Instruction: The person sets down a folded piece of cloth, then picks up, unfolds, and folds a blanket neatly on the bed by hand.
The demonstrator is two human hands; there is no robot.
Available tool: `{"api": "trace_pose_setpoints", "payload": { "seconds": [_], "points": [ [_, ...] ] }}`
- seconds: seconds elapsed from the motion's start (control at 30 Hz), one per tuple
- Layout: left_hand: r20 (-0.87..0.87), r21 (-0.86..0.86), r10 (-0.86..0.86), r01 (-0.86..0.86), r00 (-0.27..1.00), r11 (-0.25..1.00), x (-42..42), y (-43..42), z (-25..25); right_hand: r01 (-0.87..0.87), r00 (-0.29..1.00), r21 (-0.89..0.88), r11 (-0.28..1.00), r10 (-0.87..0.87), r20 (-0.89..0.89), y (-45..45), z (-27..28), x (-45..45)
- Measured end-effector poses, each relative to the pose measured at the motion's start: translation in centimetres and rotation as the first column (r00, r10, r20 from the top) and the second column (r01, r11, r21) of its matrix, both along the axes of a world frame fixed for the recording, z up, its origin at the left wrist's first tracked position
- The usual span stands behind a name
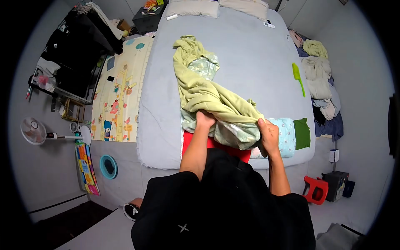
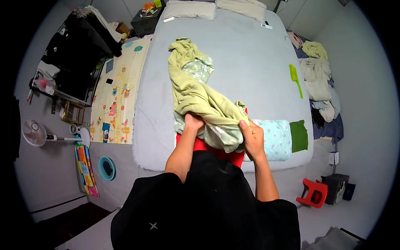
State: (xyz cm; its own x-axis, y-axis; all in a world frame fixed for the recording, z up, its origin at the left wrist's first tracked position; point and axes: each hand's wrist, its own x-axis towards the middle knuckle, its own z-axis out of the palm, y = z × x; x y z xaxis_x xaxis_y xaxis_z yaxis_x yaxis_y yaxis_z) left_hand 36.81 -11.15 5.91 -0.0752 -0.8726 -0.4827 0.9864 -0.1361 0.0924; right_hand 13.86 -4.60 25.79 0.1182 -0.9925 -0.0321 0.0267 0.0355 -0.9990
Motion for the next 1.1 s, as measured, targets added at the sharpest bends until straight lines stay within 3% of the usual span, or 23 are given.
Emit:
{"api": "trace_pose_setpoints", "payload": {
  "seconds": [0.1,0.2,0.23,0.27,0.33,0.37,0.4,0.43,0.5,0.53,0.6,0.63,0.67,0.7,0.73,0.77,0.83,0.9,0.97,1.0,1.03,1.07,1.1],
  "points": [
    [-0.05,0.098,0.287,-0.281,0.957,0.955,2.2,-0.5,-3.9,-0.038,0.999,0.042,0.998,0.039,-0.02,0.4,-1.9,-1.4],
    [-0.049,0.246,0.366,-0.344,0.929,0.906,6.3,0.0,-7.3,-0.033,0.999,0.134,0.99,0.038,-0.036,1.0,-1.5,-0.5],
    [-0.039,0.387,0.325,-0.286,0.945,0.877,8.9,-0.2,-8.5,-0.041,0.998,0.173,0.984,0.049,-0.042,1.4,-1.9,-0.3],
    [-0.061,0.569,0.282,-0.199,0.957,0.798,12.2,-0.9,-7.3,-0.077,0.99,0.164,0.983,0.095,-0.106,1.6,-4.0,-0.6],
    [0.245,0.518,0.402,-0.47,0.882,0.715,17.2,-3.4,1.1,-0.162,0.937,0.187,0.969,0.21,-0.278,2.7,-4.5,1.5],
    [0.388,0.461,0.447,-0.59,0.806,0.663,18.2,-4.7,6.5,-0.226,0.893,0.168,0.96,0.273,-0.359,3.3,-6.5,2.5],
    [0.7,0.134,0.5,-0.781,0.51,0.61,16.2,-6.4,12.2,-0.209,0.924,0.199,0.958,0.26,-0.28,3.8,-6.9,4.2],
    [0.843,-0.245,0.529,-0.805,0.098,0.54,14.0,-7.5,16.0,-0.203,0.948,0.229,0.952,0.249,-0.198,3.9,-7.3,5.5],
    [0.934,-0.357,0.336,-0.314,-0.121,0.88,13.2,-7.3,17.7,-0.157,0.965,0.229,0.961,0.199,-0.172,2.7,-8.2,5.8],
    [0.923,-0.29,0.273,-0.023,-0.27,0.957,12.8,-6.5,18.2,-0.146,0.965,0.22,0.964,0.188,-0.181,2.0,-8.8,4.8],
    [0.794,0.048,0.254,0.474,-0.553,0.879,11.8,-4.7,18.4,-0.103,0.948,0.276,0.956,0.178,-0.265,0.7,-10.3,1.5],
    [0.687,0.272,0.305,0.623,-0.659,0.733,11.6,-4.2,18.4,-0.038,0.994,0.165,0.986,0.054,-0.097,0.5,-9.5,1.2],
    [0.831,0.251,0.11,0.545,-0.545,0.8,13.9,-4.1,15.0,0.001,0.999,0.206,0.978,0.011,-0.053,0.5,-8.6,0.7],
    [0.728,0.013,0.257,0.388,-0.635,0.922,17.0,-4.4,7.0,0.037,0.999,0.252,0.967,-0.036,-0.01,0.6,-7.7,0.4],
    [0.893,0.387,-0.249,0.356,-0.375,0.851,17.7,-3.4,7.5,0.039,0.999,0.288,0.957,-0.03,-0.038,0.9,-7.5,0.2],
    [0.899,0.399,-0.438,0.392,0.014,0.829,18.8,-1.9,4.4,0.002,0.99,0.31,0.951,0.042,-0.136,1.4,-9.0,-0.2],
    [0.821,0.529,-0.569,0.302,0.056,0.793,20.7,1.1,-1.6,-0.071,0.928,0.35,0.934,0.191,-0.321,1.9,-12.7,-0.5],
    [0.671,0.522,-0.569,0.243,0.476,0.818,22.1,4.1,-4.0,-0.103,0.904,0.36,0.927,0.238,-0.356,2.5,-10.7,1.3],
    [0.555,0.46,-0.273,-0.016,0.786,0.888,23.3,5.9,-2.4,-0.148,0.888,0.394,0.907,0.298,-0.352,2.5,-10.2,2.2],
    [0.515,0.48,-0.147,-0.143,0.845,0.866,24.7,5.1,0.9,-0.198,0.885,0.367,0.909,0.327,-0.332,2.5,-9.7,2.8],
    [0.537,0.333,-0.052,-0.154,0.842,0.93,29.7,2.8,-0.5,-0.292,0.852,0.254,0.922,0.372,-0.37,2.6,-9.6,3.5],
    [0.662,0.204,0.03,-0.219,0.749,0.954,30.9,0.8,5.2,-0.347,0.792,0.265,0.9,0.433,-0.43,2.4,-8.4,5.0],
    [0.908,-0.078,0.093,-0.053,0.408,0.996,27.0,0.8,12.6,-0.421,0.722,0.27,0.866,0.5,-0.478,1.8,-7.0,7.1]
  ]
}}
